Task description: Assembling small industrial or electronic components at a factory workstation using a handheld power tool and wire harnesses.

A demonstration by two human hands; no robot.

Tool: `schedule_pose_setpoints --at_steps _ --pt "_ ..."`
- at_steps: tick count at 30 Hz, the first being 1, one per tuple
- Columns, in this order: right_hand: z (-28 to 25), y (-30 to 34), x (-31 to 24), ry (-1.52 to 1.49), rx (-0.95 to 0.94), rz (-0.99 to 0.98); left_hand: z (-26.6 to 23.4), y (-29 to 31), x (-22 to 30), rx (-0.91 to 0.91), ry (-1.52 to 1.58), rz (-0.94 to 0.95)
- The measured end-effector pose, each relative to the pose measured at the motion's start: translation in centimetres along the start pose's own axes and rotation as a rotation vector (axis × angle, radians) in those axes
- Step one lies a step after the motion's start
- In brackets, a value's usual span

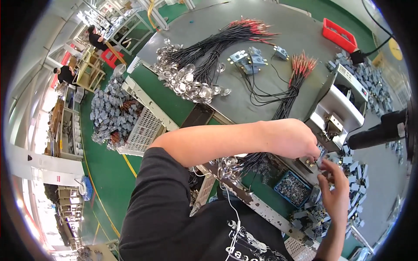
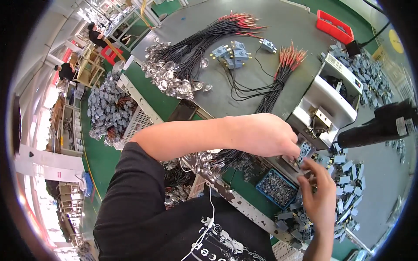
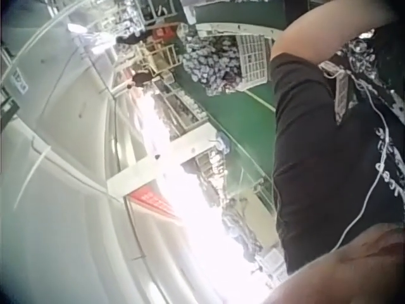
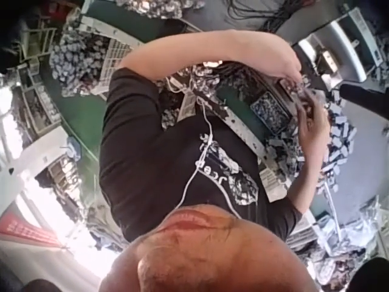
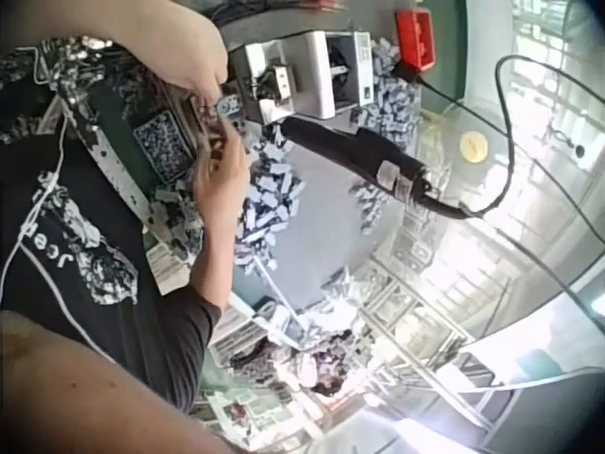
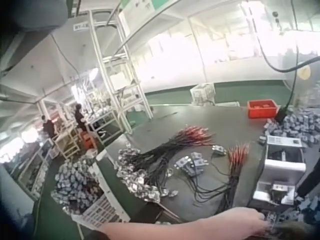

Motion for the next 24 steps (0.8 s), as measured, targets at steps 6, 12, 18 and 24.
schedule_pose_setpoints --at_steps 6,12,18,24 --pt "-1.3 0.8 1.1 0.214 0.572 -0.252 -1.8 -1.2 1.2 0.279 0.086 -0.036" --pt "0.5 -0.1 5.5 -1.028 0.327 0.183 -0.3 -1.0 1.0 0.21 0.242 -0.079" --pt "1.9 0.3 6.0 -0.702 -0.079 0.333 0.5 -0.6 1.1 0.141 0.065 -0.009" --pt "1.2 0.1 2.7 -0.689 -0.035 0.153 -1.8 -0.3 1.3 0.23 0.198 0.0"
Point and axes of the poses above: each hand's wrist, its own y-axis away from the middle knuckle, its own z-axis out of the palm, x = y × z, the point moved 8 cm from there along -y, towards the middle knuckle, and after that the axes turned 3 degrees about x, right-handed, at the moved point
